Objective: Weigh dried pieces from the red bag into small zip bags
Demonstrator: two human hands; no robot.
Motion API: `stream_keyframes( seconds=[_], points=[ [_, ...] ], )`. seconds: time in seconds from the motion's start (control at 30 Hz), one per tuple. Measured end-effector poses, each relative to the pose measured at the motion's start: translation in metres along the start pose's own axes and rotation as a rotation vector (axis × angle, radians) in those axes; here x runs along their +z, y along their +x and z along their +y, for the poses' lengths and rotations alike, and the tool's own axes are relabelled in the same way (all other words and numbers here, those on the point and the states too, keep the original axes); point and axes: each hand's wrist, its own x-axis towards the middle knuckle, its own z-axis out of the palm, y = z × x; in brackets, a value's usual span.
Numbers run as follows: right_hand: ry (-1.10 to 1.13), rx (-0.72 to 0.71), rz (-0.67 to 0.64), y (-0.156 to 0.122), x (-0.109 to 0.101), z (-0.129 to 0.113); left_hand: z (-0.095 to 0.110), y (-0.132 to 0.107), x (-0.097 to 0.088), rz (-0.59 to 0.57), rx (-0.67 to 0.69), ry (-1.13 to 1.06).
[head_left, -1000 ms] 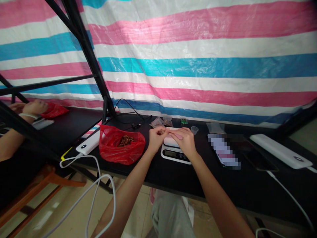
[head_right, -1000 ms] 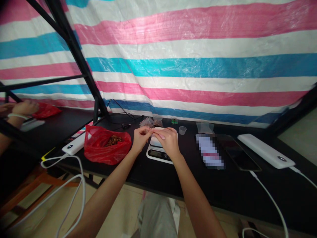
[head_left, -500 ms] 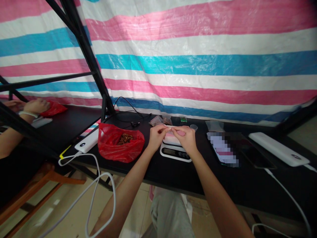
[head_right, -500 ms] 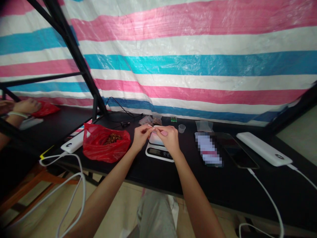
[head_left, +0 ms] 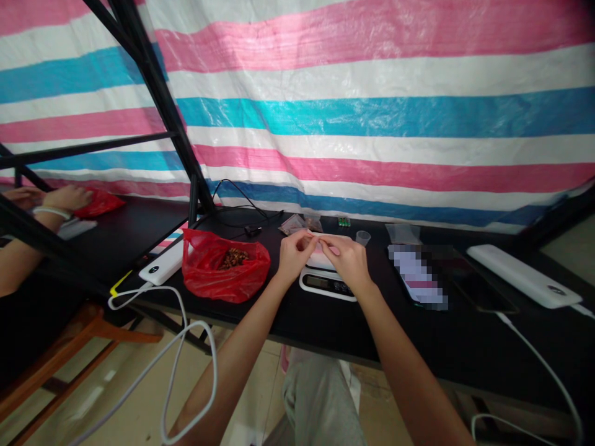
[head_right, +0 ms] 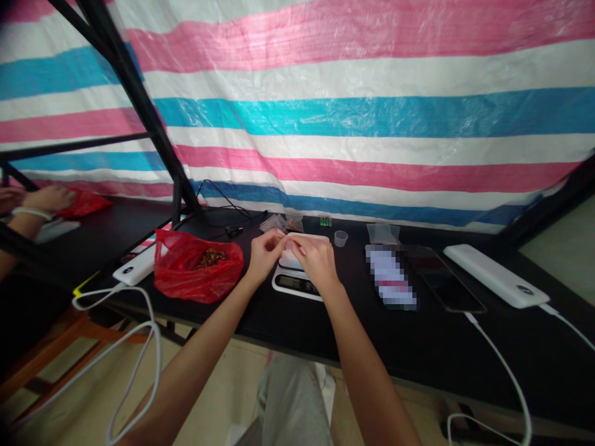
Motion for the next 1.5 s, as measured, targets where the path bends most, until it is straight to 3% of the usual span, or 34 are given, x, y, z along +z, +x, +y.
stream_keyframes(
  seconds=[0.13, 0.27, 0.8, 0.93, 1.03, 1.17, 1.27, 1.37, 1.5],
  points=[
    [-0.109, -0.093, 0.005, -0.002, -0.002, -0.002, -0.002, 0.002, 0.001, 0.016, -0.091, -0.175],
    [-0.117, -0.089, -0.002, -0.001, -0.004, -0.003, 0.000, 0.005, 0.000, 0.011, -0.160, -0.335],
    [0.175, 0.038, 0.009, 0.004, 0.003, -0.006, 0.004, 0.005, -0.003, 0.095, -0.170, -0.225],
    [0.151, 0.050, 0.041, 0.003, 0.002, -0.004, 0.000, 0.003, -0.001, 0.054, -0.153, -0.199],
    [0.054, -0.019, 0.053, 0.001, -0.001, -0.006, -0.001, 0.002, 0.000, -0.025, -0.143, -0.187],
    [0.006, -0.066, 0.018, 0.001, -0.004, -0.009, 0.002, 0.006, -0.001, -0.045, -0.189, -0.314],
    [0.103, 0.038, 0.027, 0.004, -0.001, -0.006, 0.006, 0.008, -0.003, -0.054, -0.235, -0.396],
    [0.423, 0.258, 0.053, 0.007, 0.002, 0.004, 0.010, 0.009, -0.005, -0.077, -0.264, -0.441],
    [0.941, 0.555, -0.143, 0.011, -0.001, 0.014, 0.009, 0.009, -0.004, -0.097, -0.282, -0.469]
  ],
)
